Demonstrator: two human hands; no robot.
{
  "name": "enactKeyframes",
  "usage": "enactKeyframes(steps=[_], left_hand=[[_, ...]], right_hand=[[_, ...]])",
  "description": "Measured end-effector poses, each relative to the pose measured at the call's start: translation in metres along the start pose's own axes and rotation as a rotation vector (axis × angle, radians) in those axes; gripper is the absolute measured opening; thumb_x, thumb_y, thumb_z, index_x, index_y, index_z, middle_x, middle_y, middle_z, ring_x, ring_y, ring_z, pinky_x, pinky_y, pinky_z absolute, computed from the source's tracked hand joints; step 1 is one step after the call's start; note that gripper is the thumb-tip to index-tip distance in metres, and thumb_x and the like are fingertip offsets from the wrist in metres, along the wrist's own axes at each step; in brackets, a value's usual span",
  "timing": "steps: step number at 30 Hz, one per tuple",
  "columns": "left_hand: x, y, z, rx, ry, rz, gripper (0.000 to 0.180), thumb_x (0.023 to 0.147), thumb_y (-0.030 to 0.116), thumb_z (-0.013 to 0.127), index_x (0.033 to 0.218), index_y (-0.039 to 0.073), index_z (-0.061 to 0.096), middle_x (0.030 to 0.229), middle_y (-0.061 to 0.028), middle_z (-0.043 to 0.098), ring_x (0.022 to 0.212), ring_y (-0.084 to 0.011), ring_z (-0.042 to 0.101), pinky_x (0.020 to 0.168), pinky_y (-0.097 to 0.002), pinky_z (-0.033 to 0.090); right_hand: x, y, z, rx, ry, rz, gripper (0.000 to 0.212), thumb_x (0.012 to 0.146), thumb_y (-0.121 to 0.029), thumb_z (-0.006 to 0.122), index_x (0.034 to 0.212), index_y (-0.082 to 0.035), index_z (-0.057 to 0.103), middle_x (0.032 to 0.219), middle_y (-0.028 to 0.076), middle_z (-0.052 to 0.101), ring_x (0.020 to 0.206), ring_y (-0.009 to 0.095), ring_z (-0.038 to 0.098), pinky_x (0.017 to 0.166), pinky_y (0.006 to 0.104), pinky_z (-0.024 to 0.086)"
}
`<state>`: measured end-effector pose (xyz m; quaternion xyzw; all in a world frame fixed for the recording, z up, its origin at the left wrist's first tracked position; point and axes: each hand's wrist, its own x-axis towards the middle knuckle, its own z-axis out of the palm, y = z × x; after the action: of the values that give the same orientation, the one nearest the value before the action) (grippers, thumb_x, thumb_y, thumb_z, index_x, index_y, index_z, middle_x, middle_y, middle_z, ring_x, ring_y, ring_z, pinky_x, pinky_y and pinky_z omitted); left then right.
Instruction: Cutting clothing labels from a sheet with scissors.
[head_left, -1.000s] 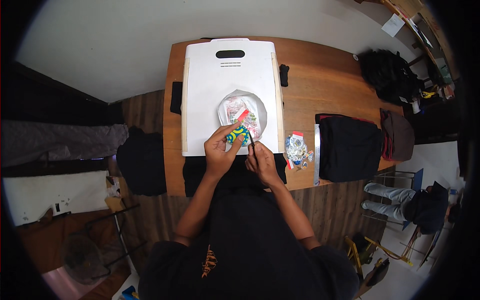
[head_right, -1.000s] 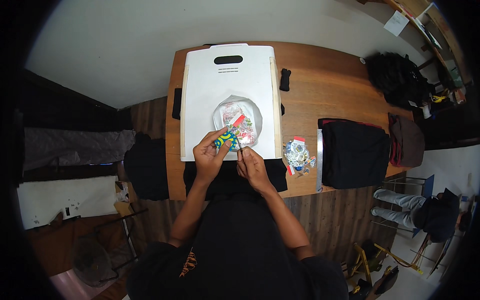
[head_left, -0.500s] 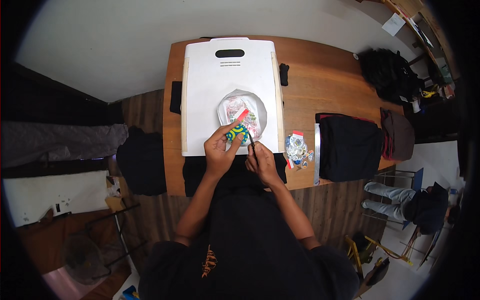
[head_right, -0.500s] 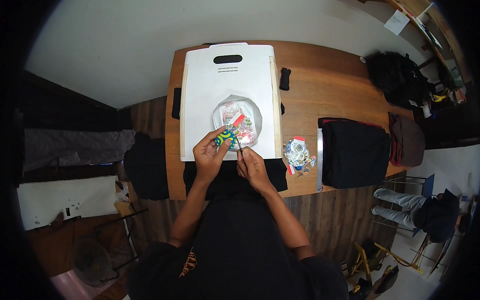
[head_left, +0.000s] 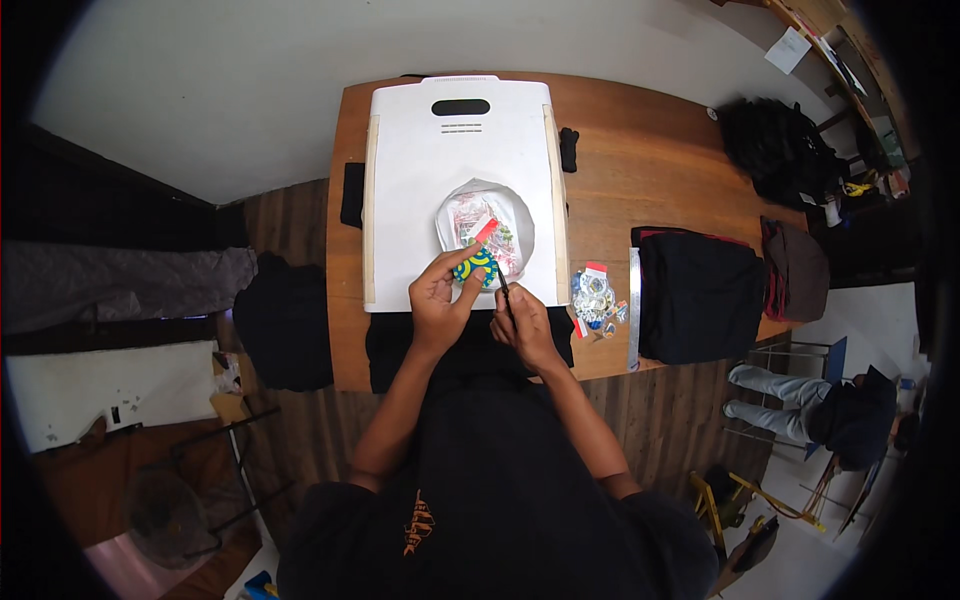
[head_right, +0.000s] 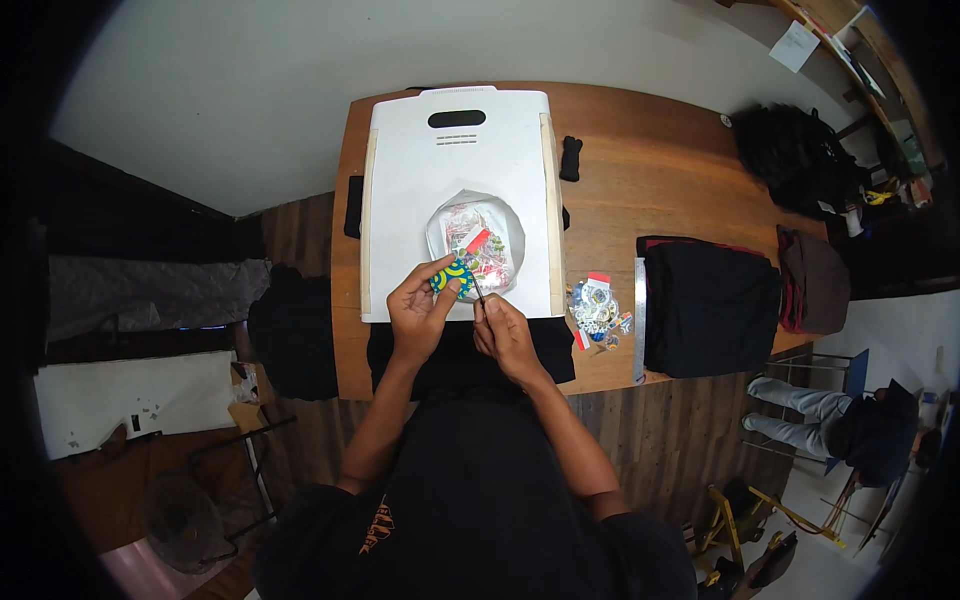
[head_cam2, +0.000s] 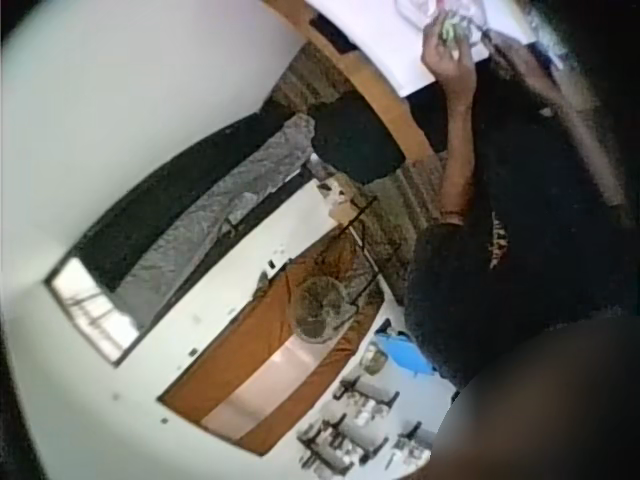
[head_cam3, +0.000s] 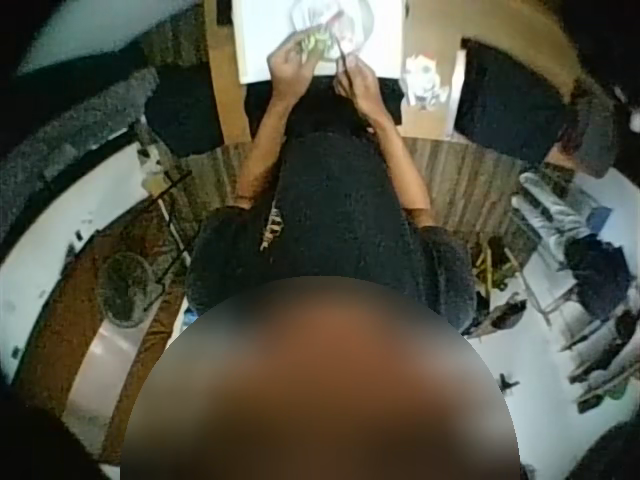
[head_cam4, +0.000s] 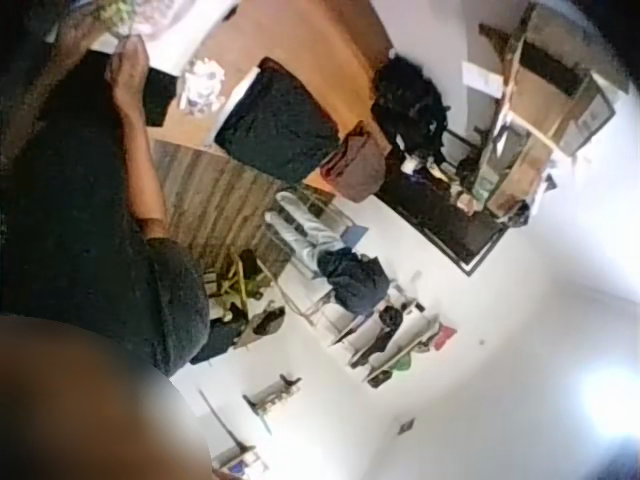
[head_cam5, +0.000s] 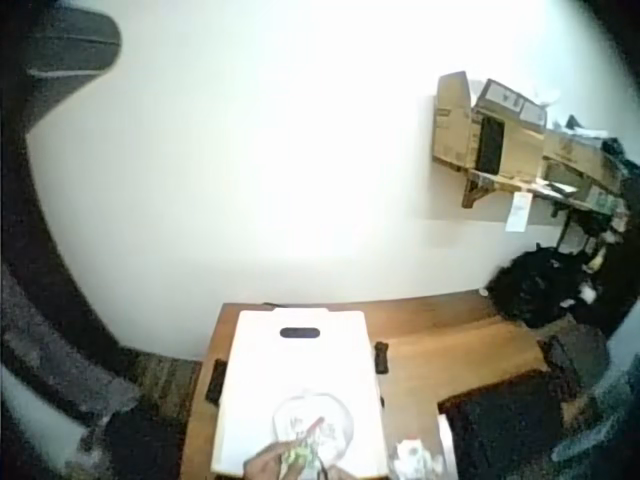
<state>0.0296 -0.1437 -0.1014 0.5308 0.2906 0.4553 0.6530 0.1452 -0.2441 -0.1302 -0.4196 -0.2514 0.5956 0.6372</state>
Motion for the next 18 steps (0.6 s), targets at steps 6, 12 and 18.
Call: enactKeyframes(steps=[6,12,18], left_hand=[[0.003,0.010,0.007,-0.037,0.010,0.015,0.035,0.091,-0.010,0.064,0.126,-0.011,0.061,0.118,-0.0159,0.065,0.108,-0.0161,0.062,0.095,-0.0281,0.050],[0.002,0.013,0.006,-0.008,-0.005,0.008,0.038,0.091,-0.010,0.064,0.129,-0.011,0.059,0.119,-0.0155,0.065,0.107,-0.0154,0.061,0.094,-0.0277,0.050],[0.002,0.014,0.006,-0.016,-0.003,0.014,0.038,0.091,-0.011,0.064,0.128,-0.011,0.060,0.118,-0.0156,0.065,0.107,-0.0155,0.061,0.094,-0.0277,0.050]], right_hand=[[-0.001,-0.003,0.000,0.004,0.001,0.000,0.039,0.111,-0.038,0.035,0.090,-0.008,0.048,0.054,-0.006,0.030,0.043,0.006,0.025,0.046,0.0239,0.025],[-0.001,-0.003,0.001,0.023,0.008,0.002,0.039,0.111,-0.038,0.035,0.090,-0.008,0.048,0.055,-0.006,0.030,0.044,0.006,0.025,0.046,0.0238,0.025],[0.000,-0.003,0.001,0.015,-0.001,-0.002,0.039,0.111,-0.039,0.035,0.090,-0.008,0.048,0.055,-0.006,0.030,0.044,0.005,0.025,0.046,0.0236,0.025]])
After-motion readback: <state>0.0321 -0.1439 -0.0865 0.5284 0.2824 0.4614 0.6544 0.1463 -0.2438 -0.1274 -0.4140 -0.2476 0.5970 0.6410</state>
